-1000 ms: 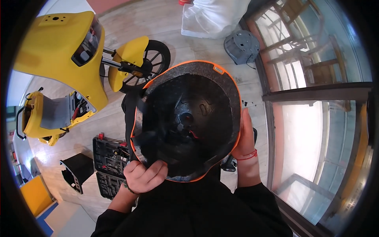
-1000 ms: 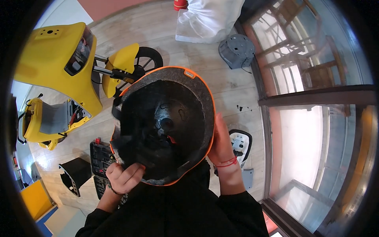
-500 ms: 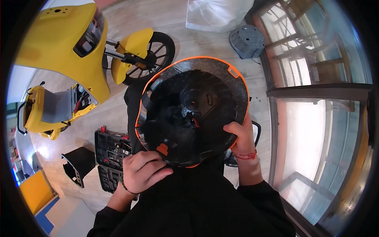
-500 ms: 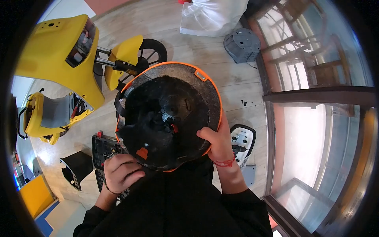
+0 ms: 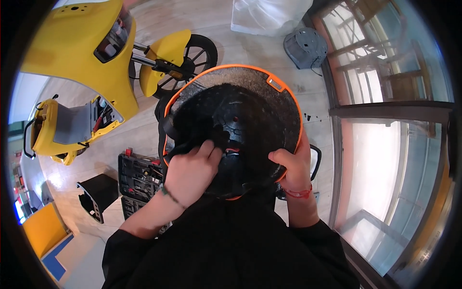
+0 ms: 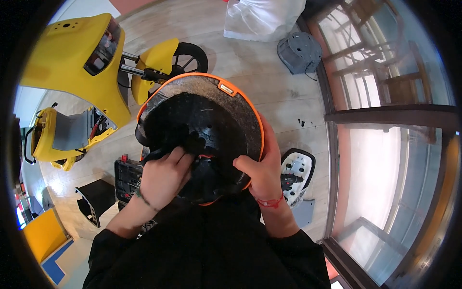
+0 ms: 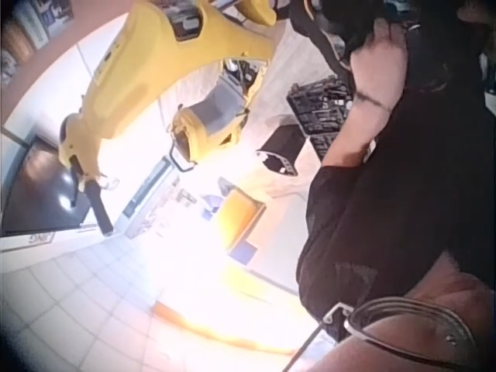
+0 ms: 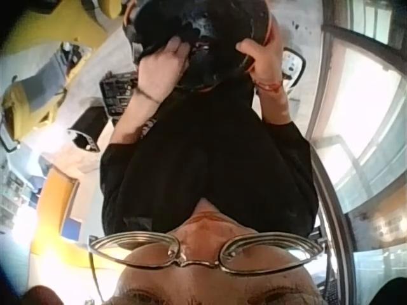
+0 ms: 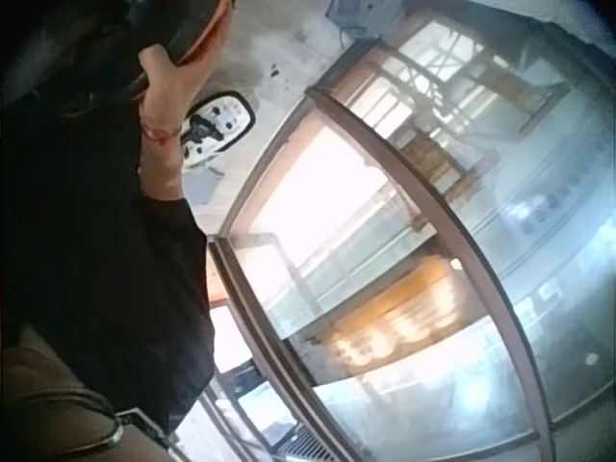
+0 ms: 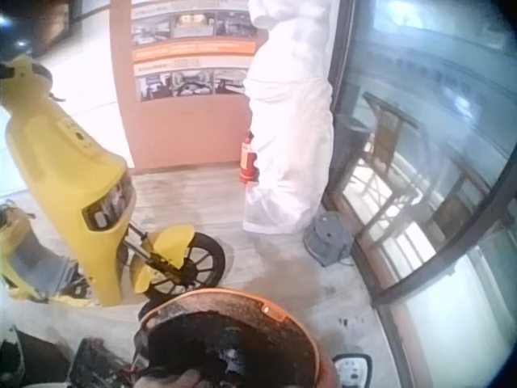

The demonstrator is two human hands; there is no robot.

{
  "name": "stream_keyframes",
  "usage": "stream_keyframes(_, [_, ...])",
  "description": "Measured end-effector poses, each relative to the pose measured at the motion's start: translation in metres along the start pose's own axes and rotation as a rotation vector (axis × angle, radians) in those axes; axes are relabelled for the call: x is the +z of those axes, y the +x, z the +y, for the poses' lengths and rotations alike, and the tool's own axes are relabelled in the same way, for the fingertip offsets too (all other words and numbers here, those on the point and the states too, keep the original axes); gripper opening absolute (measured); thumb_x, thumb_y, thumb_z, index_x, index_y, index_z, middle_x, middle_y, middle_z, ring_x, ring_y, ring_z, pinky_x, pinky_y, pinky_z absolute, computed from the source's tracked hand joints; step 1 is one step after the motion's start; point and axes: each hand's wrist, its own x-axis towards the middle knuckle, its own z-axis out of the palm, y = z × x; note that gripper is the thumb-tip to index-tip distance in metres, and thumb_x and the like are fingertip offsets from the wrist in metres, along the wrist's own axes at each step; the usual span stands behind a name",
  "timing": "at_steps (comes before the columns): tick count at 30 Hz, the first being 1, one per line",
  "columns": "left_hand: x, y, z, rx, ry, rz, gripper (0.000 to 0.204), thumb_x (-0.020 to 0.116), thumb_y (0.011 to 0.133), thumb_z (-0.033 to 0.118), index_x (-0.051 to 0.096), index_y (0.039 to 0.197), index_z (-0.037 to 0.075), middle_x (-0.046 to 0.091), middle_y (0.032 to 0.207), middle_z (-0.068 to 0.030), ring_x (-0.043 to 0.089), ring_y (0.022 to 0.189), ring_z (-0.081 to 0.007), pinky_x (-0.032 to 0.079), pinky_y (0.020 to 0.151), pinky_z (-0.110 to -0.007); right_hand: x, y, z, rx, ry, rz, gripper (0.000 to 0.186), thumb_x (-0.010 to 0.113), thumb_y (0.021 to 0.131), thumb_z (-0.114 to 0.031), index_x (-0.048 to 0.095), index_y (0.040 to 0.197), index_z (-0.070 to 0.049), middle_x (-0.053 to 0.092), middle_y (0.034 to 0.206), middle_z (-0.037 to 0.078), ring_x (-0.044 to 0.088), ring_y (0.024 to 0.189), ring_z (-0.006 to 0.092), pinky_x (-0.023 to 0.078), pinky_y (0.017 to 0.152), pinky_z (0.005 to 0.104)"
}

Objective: Repairing a helmet strap and then using an electric drill to attach plastic fairing panels to a yellow electric scooter.

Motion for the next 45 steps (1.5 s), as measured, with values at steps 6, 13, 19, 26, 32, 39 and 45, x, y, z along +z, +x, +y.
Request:
stream_keyframes(6, [-0.023, -0.050, -0.004, 0.195, -0.127, 0.288, 0.026, 0.070, 0.066, 0.008, 0.062, 0.091, 0.006, 0.058, 0.086, -0.0032, 0.060, 0.059, -0.0126, 0.046, 0.047, -0.026, -0.005, 0.006, -0.002, -0.039, -0.013, 0.108, 0.080, 0.054, 0.060, 0.005, 0.036, 0.138, 0.001, 0.052, 0.120, 0.012, 0.054, 0.110, 0.0229, 0.045, 0.094, 0.0307])
stream_keyframes(13, [-0.029, -0.087, -0.007, 0.160, -0.151, 0.168, 0.026, 0.071, 0.065, 0.007, 0.064, 0.090, 0.005, 0.058, 0.088, -0.0035, 0.060, 0.061, -0.0132, 0.047, 0.048, -0.026, 0.000, 0.013, -0.010, -0.086, 0.106, 0.218, 0.069, 0.052, 0.060, 0.010, 0.046, 0.128, 0.000, 0.058, 0.107, 0.010, 0.059, 0.094, 0.0197, 0.050, 0.082, 0.0299])
stream_keyframes(19, [-0.002, -0.082, -0.014, -0.027, -0.198, 0.097, 0.025, 0.068, 0.070, 0.005, 0.066, 0.094, 0.007, 0.060, 0.093, -0.0029, 0.064, 0.068, -0.0166, 0.051, 0.052, -0.028, 0.014, 0.013, -0.007, -0.083, 0.124, 0.195, 0.061, 0.051, 0.062, 0.011, 0.049, 0.122, -0.001, 0.059, 0.101, 0.009, 0.060, 0.087, 0.0188, 0.050, 0.078, 0.0289])
stream_keyframes(26, [0.002, -0.081, -0.014, -0.144, -0.293, 0.183, 0.023, 0.068, 0.074, 0.003, 0.067, 0.097, 0.007, 0.060, 0.093, -0.0042, 0.063, 0.066, -0.0202, 0.053, 0.056, -0.030, 0.017, 0.010, -0.011, -0.063, 0.157, 0.204, 0.055, 0.053, 0.063, 0.007, 0.052, 0.117, 0.000, 0.060, 0.097, 0.010, 0.061, 0.084, 0.0219, 0.051, 0.076, 0.0304])
stream_keyframes(32, [0.000, -0.086, -0.015, -0.271, -0.536, 0.476, 0.022, 0.069, 0.076, 0.002, 0.060, 0.095, 0.006, 0.056, 0.086, -0.0058, 0.053, 0.056, -0.0118, 0.043, 0.049, -0.025, 0.006, 0.015, -0.010, 0.126, 0.178, 0.464, 0.040, 0.054, 0.065, -0.002, 0.057, 0.105, -0.001, 0.061, 0.093, 0.010, 0.061, 0.088, 0.0236, 0.049, 0.082, 0.0359])
stream_keyframes(39, [0.010, -0.075, -0.011, -0.696, -1.713, 0.175, 0.014, 0.049, 0.097, 0.016, 0.055, 0.099, 0.003, 0.045, 0.070, 0.0060, 0.033, 0.051, -0.0010, 0.026, 0.046, -0.018, 0.004, 0.020, -0.004, 0.191, 0.294, 0.392, 0.030, 0.056, 0.067, -0.008, 0.060, 0.096, 0.000, 0.063, 0.099, 0.011, 0.059, 0.093, 0.0268, 0.047, 0.087, 0.0389])
stream_keyframes(45, [-0.002, -0.075, -0.007, -0.621, -2.062, 0.252, 0.016, 0.048, 0.095, 0.007, 0.061, 0.101, 0.000, 0.047, 0.063, 0.0040, 0.033, 0.045, -0.0027, 0.024, 0.043, -0.019, -0.004, 0.026, 0.014, 0.297, 0.312, 0.373, 0.030, 0.057, 0.067, -0.008, 0.061, 0.096, -0.001, 0.063, 0.100, 0.011, 0.059, 0.093, 0.0266, 0.047, 0.088, 0.0400])
